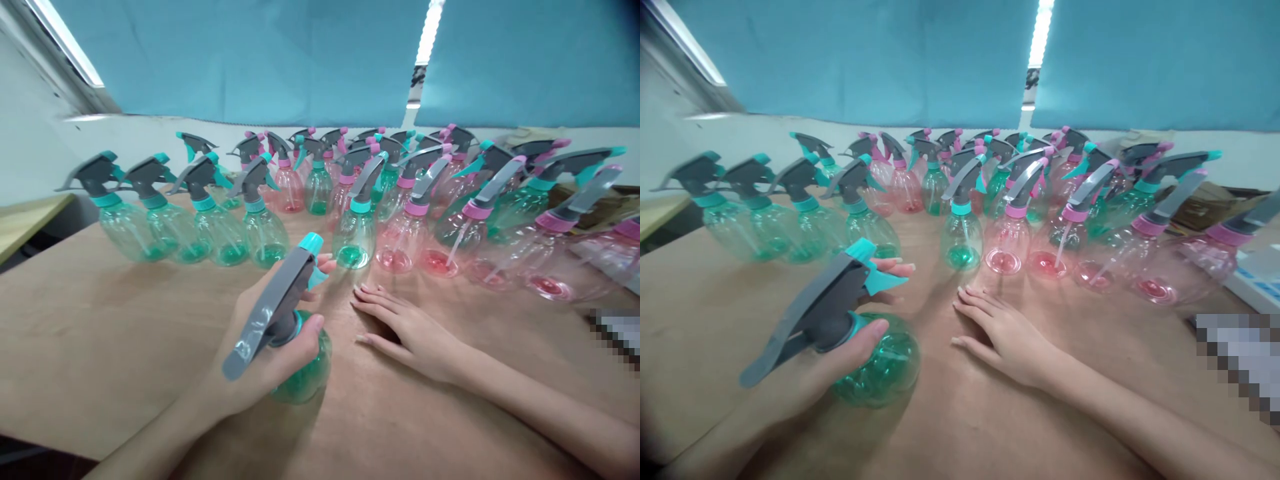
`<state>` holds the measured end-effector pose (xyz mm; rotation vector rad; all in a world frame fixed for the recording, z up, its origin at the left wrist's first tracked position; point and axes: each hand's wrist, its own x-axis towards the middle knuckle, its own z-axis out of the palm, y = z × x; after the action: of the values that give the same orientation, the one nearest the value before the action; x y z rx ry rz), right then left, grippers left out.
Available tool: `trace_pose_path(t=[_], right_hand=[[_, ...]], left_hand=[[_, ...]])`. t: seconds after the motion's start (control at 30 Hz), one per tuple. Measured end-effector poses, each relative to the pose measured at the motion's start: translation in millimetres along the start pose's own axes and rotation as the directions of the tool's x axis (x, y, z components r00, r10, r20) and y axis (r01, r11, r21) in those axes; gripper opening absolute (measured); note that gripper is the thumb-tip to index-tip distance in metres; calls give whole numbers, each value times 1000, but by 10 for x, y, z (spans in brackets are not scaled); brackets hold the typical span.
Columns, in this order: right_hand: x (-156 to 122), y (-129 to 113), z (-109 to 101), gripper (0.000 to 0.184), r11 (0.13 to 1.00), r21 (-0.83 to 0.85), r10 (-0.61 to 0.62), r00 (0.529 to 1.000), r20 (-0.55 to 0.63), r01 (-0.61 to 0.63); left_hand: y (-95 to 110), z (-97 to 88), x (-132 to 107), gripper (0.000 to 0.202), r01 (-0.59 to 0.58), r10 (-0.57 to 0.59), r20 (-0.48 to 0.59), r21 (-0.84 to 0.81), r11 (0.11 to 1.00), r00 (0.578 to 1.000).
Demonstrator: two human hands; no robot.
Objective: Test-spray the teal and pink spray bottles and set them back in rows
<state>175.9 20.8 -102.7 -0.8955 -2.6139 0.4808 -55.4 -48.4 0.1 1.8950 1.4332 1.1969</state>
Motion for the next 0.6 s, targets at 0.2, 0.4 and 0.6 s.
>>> trace_pose_path(t=[0.2, 0.4, 0.6], right_hand=[[-2, -10, -6, 57, 999, -47, -2, 1000, 5, 3], [-16, 5, 16, 56, 999, -36, -11, 1000, -16, 10], [-10, 6, 14, 55, 999, -38, -10, 1000, -15, 10]], left_hand=[[16, -52, -16, 52, 0, -4, 46, 72, 997, 999], [9, -42, -15, 47, -76, 76, 14, 1, 997, 997], [-3, -18, -19, 41, -85, 86, 7, -112, 990, 996]])
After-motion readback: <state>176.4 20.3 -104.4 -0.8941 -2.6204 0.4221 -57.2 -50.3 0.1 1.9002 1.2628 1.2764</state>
